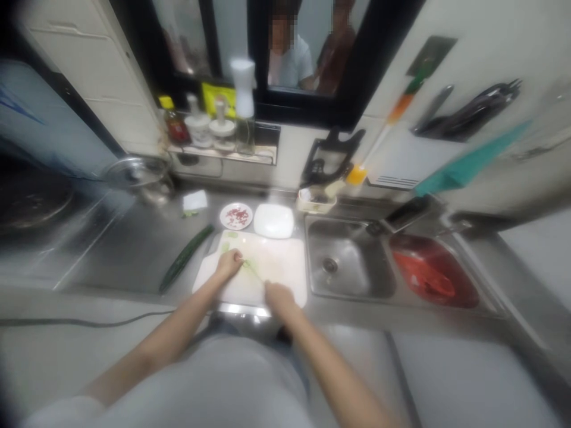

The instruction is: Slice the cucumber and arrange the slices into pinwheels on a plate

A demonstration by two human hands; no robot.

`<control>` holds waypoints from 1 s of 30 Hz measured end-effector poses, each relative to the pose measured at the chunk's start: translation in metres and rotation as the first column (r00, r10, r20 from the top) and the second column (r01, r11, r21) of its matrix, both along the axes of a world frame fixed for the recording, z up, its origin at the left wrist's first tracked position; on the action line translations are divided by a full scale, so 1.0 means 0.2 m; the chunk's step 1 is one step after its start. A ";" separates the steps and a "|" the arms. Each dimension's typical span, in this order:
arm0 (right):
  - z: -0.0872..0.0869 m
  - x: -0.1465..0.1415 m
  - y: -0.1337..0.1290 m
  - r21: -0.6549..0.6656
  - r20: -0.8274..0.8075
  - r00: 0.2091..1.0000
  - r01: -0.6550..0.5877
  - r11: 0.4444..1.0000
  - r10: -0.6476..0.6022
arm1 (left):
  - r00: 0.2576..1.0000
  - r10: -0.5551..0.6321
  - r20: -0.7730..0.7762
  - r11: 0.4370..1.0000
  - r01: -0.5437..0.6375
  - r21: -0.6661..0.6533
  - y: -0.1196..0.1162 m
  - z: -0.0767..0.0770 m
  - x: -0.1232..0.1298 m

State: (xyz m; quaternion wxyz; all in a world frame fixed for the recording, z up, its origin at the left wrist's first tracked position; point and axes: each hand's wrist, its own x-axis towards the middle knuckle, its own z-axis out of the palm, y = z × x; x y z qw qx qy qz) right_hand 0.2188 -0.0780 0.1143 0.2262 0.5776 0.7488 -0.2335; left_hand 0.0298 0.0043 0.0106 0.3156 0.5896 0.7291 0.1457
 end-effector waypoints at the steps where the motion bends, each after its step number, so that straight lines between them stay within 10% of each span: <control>1: 0.00 0.01 0.00 -0.007 -0.005 1.000 0.005 1.000 -0.005 | 1.000 0.003 0.000 1.000 -0.003 -0.001 0.00 0.00 0.00; 30: 0.01 -0.02 0.02 -0.007 -0.003 1.000 -0.001 1.000 0.001 | 1.000 0.003 -0.004 1.000 -0.003 -0.018 0.01 0.01 0.00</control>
